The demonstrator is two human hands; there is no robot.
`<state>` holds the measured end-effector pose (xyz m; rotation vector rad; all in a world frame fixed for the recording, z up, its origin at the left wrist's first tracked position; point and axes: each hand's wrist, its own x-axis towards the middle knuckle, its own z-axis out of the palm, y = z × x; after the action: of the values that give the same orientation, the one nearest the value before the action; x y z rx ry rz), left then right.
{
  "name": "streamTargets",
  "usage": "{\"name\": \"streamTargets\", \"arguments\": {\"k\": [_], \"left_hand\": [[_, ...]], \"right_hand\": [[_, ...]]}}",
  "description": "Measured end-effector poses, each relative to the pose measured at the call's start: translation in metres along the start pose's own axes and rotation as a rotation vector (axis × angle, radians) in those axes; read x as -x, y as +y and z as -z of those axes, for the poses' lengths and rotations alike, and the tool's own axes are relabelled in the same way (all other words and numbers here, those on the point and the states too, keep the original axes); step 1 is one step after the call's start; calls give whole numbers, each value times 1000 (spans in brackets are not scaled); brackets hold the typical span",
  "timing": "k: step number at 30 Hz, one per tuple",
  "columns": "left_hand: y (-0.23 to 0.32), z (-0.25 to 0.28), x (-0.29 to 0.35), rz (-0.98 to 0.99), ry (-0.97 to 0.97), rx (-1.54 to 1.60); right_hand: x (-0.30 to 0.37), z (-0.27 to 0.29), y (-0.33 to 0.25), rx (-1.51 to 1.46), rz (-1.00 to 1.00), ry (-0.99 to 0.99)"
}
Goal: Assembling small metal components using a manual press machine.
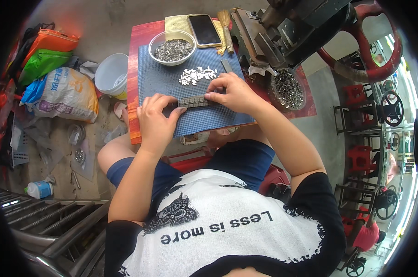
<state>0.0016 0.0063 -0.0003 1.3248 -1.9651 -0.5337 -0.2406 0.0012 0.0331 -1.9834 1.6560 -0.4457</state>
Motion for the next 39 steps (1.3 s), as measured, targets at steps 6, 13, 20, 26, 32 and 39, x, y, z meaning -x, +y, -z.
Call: {"name": "streamTargets", "arguments": {"k": [6,13,20,26,32,39], "left_hand": [[-1,0,0,-8,-1,0],[-1,0,0,-8,0,1],[-1,0,0,-17,5,3],[1,0,-1,-24,4,2],[2,1,-1,-30,12,8],[1,0,0,-22,9,-3]], "right_hand": [[-2,6,3,-66,-42,-25],[-4,9,1,-30,-41,-39],[-7,11,-7,-35,14,-60],[-14,18,-3,-19,69,-124],[-13,24,-2,-59,38,-178],[-11,33,5,-68,-23,-223]]}}
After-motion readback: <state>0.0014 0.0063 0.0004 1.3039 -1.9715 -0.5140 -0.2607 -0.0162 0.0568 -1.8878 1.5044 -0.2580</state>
